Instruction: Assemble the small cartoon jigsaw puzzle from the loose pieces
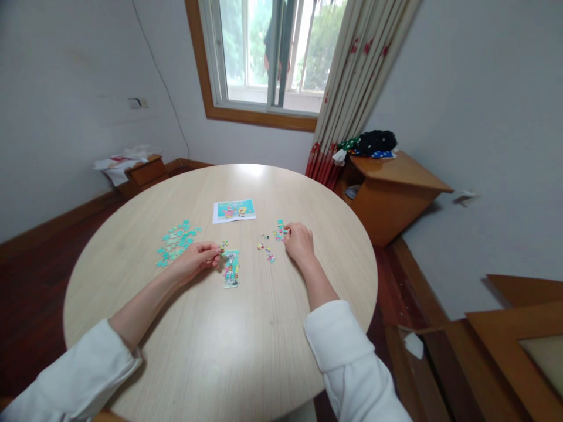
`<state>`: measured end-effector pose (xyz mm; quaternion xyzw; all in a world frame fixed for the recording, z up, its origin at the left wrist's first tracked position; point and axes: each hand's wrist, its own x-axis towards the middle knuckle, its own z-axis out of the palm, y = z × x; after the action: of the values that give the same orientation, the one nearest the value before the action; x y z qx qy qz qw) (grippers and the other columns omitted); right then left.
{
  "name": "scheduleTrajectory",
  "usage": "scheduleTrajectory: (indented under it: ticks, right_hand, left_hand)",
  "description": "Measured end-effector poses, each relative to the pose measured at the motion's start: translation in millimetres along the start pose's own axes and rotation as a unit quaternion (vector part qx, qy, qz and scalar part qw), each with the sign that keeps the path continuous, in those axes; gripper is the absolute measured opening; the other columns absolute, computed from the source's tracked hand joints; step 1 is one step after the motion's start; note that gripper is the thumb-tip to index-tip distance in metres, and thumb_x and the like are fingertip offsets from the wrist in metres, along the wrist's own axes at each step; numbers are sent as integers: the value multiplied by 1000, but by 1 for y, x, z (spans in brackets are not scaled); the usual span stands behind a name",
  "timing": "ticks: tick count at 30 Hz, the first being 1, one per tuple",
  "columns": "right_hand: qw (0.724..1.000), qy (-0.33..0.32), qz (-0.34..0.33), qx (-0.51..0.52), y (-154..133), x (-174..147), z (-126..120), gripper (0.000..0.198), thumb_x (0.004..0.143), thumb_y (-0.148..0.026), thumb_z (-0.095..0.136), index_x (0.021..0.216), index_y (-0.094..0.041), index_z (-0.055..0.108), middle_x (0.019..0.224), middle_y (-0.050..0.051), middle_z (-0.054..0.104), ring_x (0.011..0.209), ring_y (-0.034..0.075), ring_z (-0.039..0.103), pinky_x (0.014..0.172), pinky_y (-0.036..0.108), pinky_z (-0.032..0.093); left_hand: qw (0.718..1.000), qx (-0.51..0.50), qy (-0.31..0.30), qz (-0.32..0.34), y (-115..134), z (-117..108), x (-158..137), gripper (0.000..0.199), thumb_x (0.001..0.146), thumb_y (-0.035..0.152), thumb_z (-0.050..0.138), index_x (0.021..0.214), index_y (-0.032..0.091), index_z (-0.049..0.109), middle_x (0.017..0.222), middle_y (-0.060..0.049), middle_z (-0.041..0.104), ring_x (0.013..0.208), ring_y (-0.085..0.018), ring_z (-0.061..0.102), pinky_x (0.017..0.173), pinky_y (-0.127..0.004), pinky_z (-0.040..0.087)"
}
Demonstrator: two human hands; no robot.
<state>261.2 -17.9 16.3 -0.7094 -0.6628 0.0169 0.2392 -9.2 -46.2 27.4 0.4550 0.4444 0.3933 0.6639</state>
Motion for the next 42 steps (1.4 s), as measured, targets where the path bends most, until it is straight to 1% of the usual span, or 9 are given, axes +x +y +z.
scheduleTrajectory:
  ticks: [6,12,17,22,24,28,32,35,42]
  right_hand:
    - [1000,16,22,15,3,1,-1,23,75,-13,47,86,-17,67,81,6,65,74,16,57,69,27,38]
    - [998,36,35,39,9,3,-7,20,70,-13,49,80,-17,67,78,4,64,69,15,56,66,26,38]
    - [994,31,71,75,13,3,-11,19,66,-12,50,75,-17,66,64,1,62,61,14,56,63,25,39]
    - [992,25,89,85,14,3,-14,17,66,-12,52,72,-18,66,61,1,63,59,14,58,61,25,39]
    - [992,25,91,83,14,3,-14,17,67,-13,52,72,-18,67,62,1,63,59,15,58,60,25,39]
    - [994,44,74,74,12,5,-7,22,75,-17,46,78,-17,68,67,3,64,64,16,57,64,26,38]
    - [998,50,15,33,8,6,9,25,80,-21,47,94,-17,68,89,9,65,84,20,55,77,32,36]
    - [999,51,6,-13,5,8,18,26,83,-27,49,99,-18,68,101,12,61,96,24,49,81,36,33]
    - [999,36,2,-41,5,9,23,25,84,-36,52,94,-22,71,99,10,59,95,24,45,80,38,31]
  left_hand:
    - [1000,0,7,9,0,-1,0,33,51,34,80,60,11,58,51,1,56,46,-7,49,49,-22,39]
    - [1000,-10,4,13,-3,-3,1,34,49,35,81,61,11,59,52,1,57,46,-7,49,49,-21,40]
    - [1000,-13,3,11,-2,-3,2,33,50,34,81,62,11,59,52,1,57,46,-7,49,49,-21,40]
    - [1000,-14,5,1,1,-2,0,32,50,32,81,61,11,58,52,2,56,46,-6,49,50,-21,40]
    - [1000,-15,4,1,1,-2,-1,32,50,32,81,61,11,58,51,2,56,46,-6,49,49,-21,40]
    - [1000,-13,1,3,0,-2,0,31,52,32,80,62,11,59,52,2,57,46,-6,49,50,-21,40]
    - [1000,-5,-1,7,-1,-1,0,30,53,32,79,62,12,58,53,2,56,46,-7,48,49,-22,40]
    - [1000,-2,-2,11,-1,0,0,30,53,33,79,61,12,58,52,2,55,46,-7,48,49,-22,39]
    - [1000,-9,-7,10,0,1,-1,32,52,34,79,61,12,58,51,2,55,47,-7,48,49,-22,38]
